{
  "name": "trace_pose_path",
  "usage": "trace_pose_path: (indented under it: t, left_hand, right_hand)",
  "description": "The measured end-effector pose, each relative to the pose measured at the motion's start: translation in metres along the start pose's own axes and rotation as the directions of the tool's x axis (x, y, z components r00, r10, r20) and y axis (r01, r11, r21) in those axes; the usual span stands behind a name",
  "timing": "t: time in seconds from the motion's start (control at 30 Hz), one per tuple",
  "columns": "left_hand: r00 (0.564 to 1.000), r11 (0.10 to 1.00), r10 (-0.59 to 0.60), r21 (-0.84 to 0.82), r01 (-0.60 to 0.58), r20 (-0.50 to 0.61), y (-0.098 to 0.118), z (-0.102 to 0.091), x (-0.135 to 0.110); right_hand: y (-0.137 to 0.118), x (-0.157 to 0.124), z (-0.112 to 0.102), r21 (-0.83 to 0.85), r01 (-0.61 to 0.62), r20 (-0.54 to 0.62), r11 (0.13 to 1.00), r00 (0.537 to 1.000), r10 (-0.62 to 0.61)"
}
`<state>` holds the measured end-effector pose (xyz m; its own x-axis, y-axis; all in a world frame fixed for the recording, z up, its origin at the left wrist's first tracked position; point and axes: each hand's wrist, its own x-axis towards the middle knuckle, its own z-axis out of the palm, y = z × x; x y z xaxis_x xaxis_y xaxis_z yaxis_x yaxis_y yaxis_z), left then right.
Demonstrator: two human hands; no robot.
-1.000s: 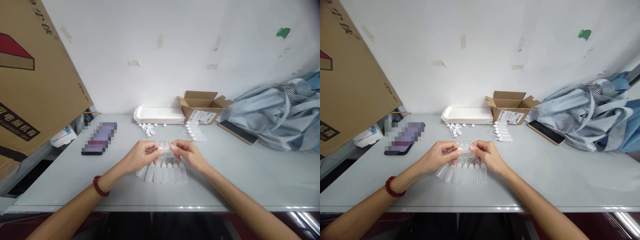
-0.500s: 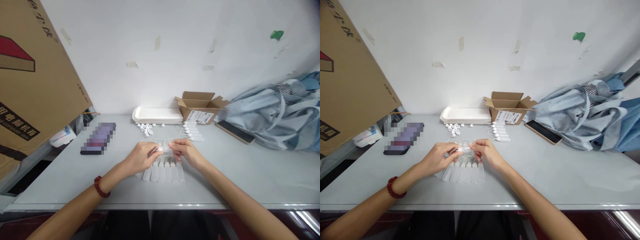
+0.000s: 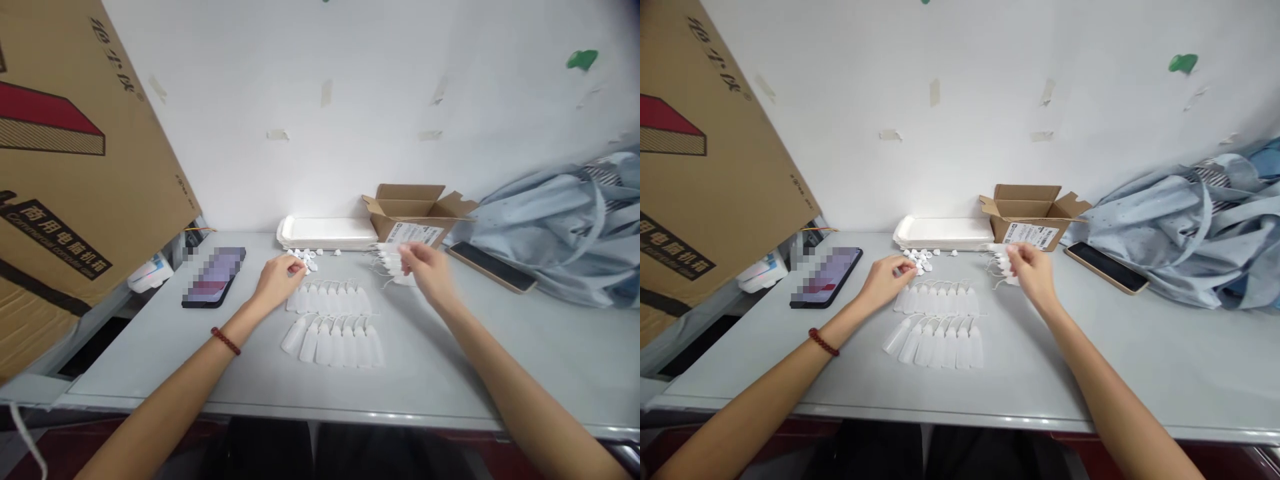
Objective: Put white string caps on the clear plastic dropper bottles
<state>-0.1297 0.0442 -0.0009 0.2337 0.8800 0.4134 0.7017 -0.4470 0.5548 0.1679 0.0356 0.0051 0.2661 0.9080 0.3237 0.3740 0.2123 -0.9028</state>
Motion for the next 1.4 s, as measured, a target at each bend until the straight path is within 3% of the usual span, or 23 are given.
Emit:
trace_pose_path:
  t: [0.17, 0.4, 0.73, 1.03, 1.2, 1.3, 1.4]
  left_hand:
    - [0.999, 0.995, -0.025, 0.101, 0.021, 0.036, -0.012, 0.011, 0.009]
    - [0.998, 0.987, -0.003, 0.158, -0.008, 0.066, -0.009, 0.014, 0.007]
    - [0.997, 0.98, -0.011, 0.198, -0.004, 0.075, -0.021, 0.019, 0.012]
    - [0.995, 0.99, -0.057, 0.131, 0.045, 0.083, -0.021, 0.022, 0.01]
    - [0.995, 0.995, -0.06, 0.08, 0.054, 0.074, -0.016, 0.021, 0.008]
    - [0.996, 0.996, -0.082, -0.021, 0.083, 0.027, -0.011, 0.018, 0.007]
    - [0.989, 0.974, -0.144, -0.182, 0.135, -0.033, -0.004, 0.013, 0.005]
  right_hand:
    - [0.033, 0.028, -0.011, -0.097, -0.033, -0.1, 0.995, 0.995, 0.023]
    - [0.041, 0.033, -0.014, -0.329, 0.022, -0.121, 0.944, 0.991, -0.065]
    - [0.052, 0.037, -0.017, -0.341, 0.08, 0.047, 0.937, 0.997, -0.068]
    - [0.062, 0.04, -0.014, -0.452, 0.158, 0.061, 0.878, 0.987, -0.146]
    - [0.067, 0.039, -0.013, -0.563, 0.218, 0.042, 0.797, 0.971, -0.236]
    - [0.06, 0.033, -0.011, -0.637, 0.267, 0.02, 0.723, 0.943, -0.331]
    - [0.038, 0.02, -0.008, -0.616, 0.349, 0.054, 0.707, 0.913, -0.404]
